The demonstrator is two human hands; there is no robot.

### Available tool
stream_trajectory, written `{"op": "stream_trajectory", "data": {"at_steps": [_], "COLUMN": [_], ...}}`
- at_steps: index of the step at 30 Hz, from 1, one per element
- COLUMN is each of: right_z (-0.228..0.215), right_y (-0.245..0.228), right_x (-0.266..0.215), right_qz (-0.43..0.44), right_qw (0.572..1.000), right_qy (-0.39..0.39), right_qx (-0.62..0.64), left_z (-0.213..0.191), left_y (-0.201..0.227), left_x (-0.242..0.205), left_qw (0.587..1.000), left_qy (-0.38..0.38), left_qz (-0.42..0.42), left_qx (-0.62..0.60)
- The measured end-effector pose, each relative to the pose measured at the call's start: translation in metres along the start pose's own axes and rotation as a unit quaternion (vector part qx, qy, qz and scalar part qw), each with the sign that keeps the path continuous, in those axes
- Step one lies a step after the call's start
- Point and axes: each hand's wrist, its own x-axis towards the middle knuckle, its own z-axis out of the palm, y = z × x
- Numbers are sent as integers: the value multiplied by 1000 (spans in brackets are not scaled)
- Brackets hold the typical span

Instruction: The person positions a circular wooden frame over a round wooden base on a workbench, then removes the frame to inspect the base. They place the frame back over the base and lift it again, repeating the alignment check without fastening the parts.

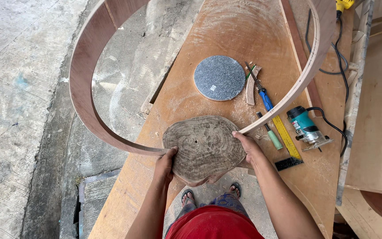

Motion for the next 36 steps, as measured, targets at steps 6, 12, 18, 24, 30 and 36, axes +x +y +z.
{"op": "stream_trajectory", "data": {"at_steps": [6,12,18,24,30,36], "right_z": [9,15,17,32,22,37], "right_y": [-5,18,40,40,53,38], "right_x": [-10,1,22,13,33,32], "right_qz": [-1,-15,-51,-61,-78,-106], "right_qw": [1000,1000,998,995,991,972], "right_qy": [2,2,22,40,104,178], "right_qx": [5,8,40,71,36,107], "left_z": [2,0,-4,-2,6,22], "left_y": [9,9,0,4,10,7], "left_x": [9,11,20,21,31,38], "left_qw": [1000,998,998,998,991,979], "left_qy": [9,7,15,25,46,109], "left_qz": [20,31,31,33,58,97], "left_qx": [22,56,48,52,114,144]}}
